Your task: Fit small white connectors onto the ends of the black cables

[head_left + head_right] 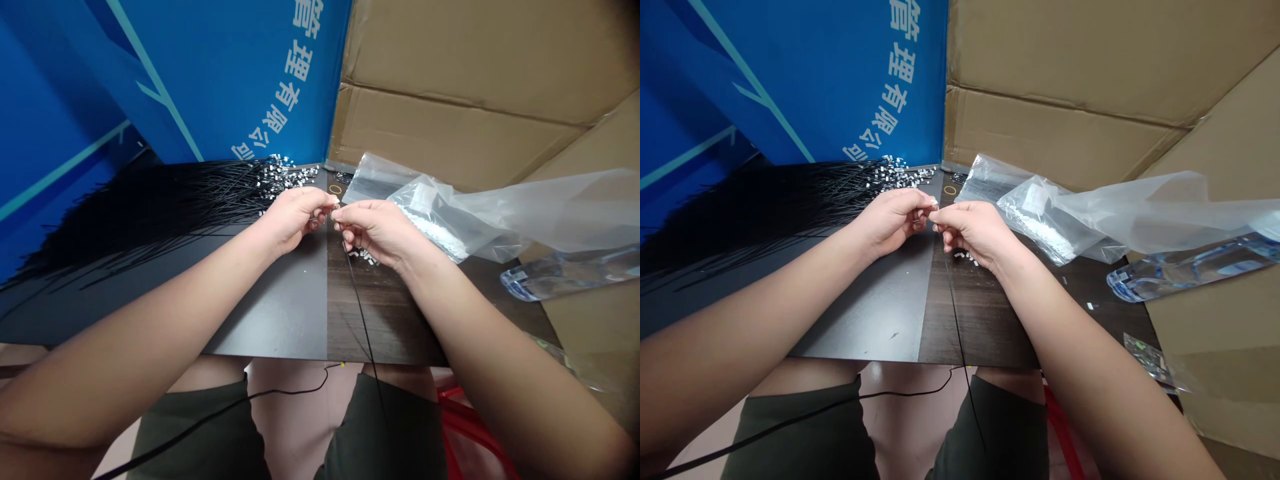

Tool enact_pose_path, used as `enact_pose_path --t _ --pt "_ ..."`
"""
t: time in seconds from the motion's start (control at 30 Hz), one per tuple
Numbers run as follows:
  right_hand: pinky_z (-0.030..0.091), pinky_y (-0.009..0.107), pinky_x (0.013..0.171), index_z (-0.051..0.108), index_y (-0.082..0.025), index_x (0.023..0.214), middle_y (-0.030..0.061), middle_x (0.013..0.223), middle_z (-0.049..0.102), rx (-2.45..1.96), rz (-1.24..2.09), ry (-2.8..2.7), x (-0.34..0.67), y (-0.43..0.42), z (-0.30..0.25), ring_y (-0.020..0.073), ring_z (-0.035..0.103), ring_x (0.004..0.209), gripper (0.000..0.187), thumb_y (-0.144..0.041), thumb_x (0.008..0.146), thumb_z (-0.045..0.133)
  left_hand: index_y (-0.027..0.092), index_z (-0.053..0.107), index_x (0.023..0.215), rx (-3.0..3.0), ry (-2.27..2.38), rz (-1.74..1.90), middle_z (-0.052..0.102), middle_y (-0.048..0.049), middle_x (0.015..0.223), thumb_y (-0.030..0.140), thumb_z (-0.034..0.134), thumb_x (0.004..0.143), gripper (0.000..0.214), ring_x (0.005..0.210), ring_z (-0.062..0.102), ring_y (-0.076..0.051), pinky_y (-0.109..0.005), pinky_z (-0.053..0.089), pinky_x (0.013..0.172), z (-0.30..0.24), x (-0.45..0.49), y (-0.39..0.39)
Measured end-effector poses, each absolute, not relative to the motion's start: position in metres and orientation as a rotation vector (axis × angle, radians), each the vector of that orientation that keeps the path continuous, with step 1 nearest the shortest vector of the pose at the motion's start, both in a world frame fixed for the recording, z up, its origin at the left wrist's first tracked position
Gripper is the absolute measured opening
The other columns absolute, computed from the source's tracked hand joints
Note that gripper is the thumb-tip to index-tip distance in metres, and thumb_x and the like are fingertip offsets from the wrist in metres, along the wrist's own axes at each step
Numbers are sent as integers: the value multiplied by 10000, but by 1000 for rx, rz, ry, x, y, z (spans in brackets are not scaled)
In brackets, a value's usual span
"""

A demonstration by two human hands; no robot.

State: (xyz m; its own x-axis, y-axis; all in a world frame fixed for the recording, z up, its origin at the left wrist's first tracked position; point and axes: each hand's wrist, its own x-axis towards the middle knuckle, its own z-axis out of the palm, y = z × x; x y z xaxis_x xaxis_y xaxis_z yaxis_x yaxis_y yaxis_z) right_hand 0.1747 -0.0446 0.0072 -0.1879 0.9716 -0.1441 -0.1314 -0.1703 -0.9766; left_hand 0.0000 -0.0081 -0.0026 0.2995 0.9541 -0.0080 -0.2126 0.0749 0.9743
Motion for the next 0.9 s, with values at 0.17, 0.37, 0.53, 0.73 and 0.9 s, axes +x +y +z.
enact_pose_path --t 0.17,0.37,0.53,0.73,0.9 --pt "554 244 469 719 -140 684 26 673 660 -1130 1536 -1123 174 -45 7 85 546 506 167 -190 740 868 169 627 639 1164 854 1075 560 11 660 216 787 698 177 605 487 -87 -247 341 559 -1 1 -7" --pt "563 251 477 691 -154 688 28 695 677 -1130 1534 -1121 176 -43 5 82 540 509 213 -198 730 895 173 677 643 1272 899 1115 592 9 646 253 795 689 150 622 492 -96 -252 373 600 -1 1 -9" --pt "567 265 472 694 -154 680 28 687 672 -1114 1533 -1124 176 -43 4 87 541 504 210 -203 727 892 177 698 634 1301 896 1158 613 13 642 250 799 685 135 613 476 -95 -267 380 618 0 1 -11" --pt "565 271 460 701 -147 670 34 690 665 -1127 1506 -1106 175 -43 6 90 540 505 176 -167 737 863 175 700 643 1296 877 1142 604 15 638 250 800 693 135 613 478 -93 -264 381 623 -1 1 -10" --pt "566 271 459 695 -153 663 31 676 655 -1125 1511 -1121 176 -43 6 91 536 505 193 -176 730 875 180 697 652 1280 877 1121 617 9 660 263 805 694 142 625 488 -98 -265 397 630 -3 1 -9"
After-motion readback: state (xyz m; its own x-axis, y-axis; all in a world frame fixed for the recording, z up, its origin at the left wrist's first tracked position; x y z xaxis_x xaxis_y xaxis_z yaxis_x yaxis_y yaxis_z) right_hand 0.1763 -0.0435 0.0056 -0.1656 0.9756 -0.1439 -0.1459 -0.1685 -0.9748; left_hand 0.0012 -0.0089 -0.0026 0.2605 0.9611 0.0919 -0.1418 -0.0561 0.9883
